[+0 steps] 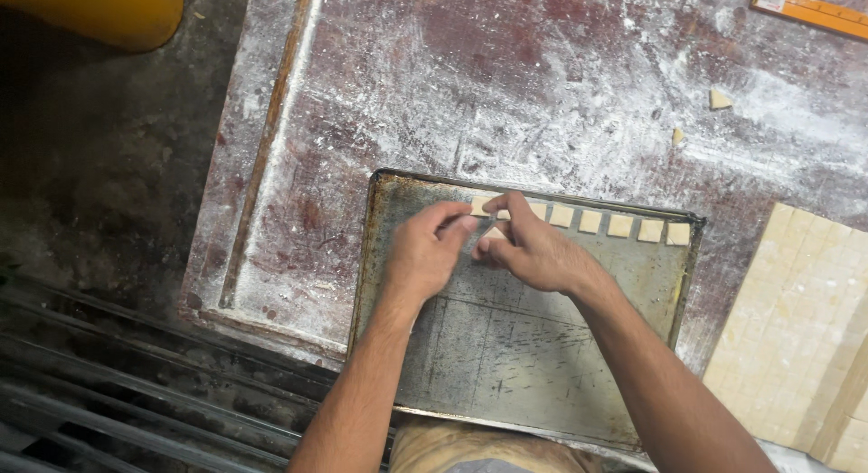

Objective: The person picks small square dough pieces from a floured surface and places them one by one onto a metal baking tray, arranging them in neat rows. The hands continue filling the tray until it is nearly full.

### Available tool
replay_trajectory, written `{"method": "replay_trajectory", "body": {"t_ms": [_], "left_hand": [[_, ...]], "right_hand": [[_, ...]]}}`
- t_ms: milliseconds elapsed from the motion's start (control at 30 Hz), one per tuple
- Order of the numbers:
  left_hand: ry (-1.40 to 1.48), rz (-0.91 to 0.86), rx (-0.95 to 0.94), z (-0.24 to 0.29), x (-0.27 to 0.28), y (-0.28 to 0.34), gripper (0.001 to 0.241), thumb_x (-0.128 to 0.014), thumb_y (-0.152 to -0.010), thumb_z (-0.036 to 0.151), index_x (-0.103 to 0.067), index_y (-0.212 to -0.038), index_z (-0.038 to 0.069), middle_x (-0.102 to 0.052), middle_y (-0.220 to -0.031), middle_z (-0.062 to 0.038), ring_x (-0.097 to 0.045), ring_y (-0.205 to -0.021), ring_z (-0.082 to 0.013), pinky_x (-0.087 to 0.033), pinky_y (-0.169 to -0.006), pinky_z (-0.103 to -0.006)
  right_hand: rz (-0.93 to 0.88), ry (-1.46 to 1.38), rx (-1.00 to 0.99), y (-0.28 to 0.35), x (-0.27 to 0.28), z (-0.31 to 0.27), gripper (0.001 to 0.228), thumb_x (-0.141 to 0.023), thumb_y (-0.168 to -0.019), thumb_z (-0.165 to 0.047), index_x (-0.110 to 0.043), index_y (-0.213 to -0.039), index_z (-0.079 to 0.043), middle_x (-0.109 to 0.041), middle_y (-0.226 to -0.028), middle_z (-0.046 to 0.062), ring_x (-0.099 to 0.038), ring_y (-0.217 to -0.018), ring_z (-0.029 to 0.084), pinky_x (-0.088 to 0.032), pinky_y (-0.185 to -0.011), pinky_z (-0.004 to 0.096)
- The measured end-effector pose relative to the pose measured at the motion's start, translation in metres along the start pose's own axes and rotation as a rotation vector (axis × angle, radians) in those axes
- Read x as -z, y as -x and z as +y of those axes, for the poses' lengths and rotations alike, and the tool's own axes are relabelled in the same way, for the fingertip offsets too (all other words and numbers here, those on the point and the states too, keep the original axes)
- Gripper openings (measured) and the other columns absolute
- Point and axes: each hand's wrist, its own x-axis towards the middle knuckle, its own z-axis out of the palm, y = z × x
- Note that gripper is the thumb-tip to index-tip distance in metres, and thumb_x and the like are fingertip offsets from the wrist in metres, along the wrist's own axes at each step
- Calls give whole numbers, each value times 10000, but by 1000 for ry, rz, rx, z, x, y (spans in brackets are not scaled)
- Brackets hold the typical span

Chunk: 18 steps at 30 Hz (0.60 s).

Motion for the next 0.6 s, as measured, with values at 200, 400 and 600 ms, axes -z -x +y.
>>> {"method": "replay_trajectory", "body": {"t_ms": [200, 400, 600], "left_hand": [[-73, -76, -40, -12, -9, -10, 177, -771, -956, 240, -818, -1125, 218, -789, -1108, -73, -761, -1107, -299, -607, -955, -408], [-67, 100, 121, 14, 8, -1, 193, -699, -1026, 232, -794, -1191, 202, -803, -1035, -94, -764, -978, -241, -620, -898, -358], [-243, 208, -28, 3, -9, -27, 203, -739, -997, 195, -768, -1160, 77, -753, -1015, -174, -758, -997, -344, -610, -870, -462]], "right_hand": [[-53, 20, -18, -3, 2, -12, 594, -600, -943, -125, -479, -1507, 14, -812, -939, 235, -770, -828, 394, -570, -789, 536], [156, 151, -55, -3, 2, 12, 302, -628, -1063, -300, -781, -1143, -52, -815, -826, 137, -771, -736, 300, -592, -729, 442], [88, 105, -91, 3, 1, 4, 444, -585, -1019, -199, -626, -1430, -36, -826, -920, 176, -795, -789, 334, -600, -776, 474]]}}
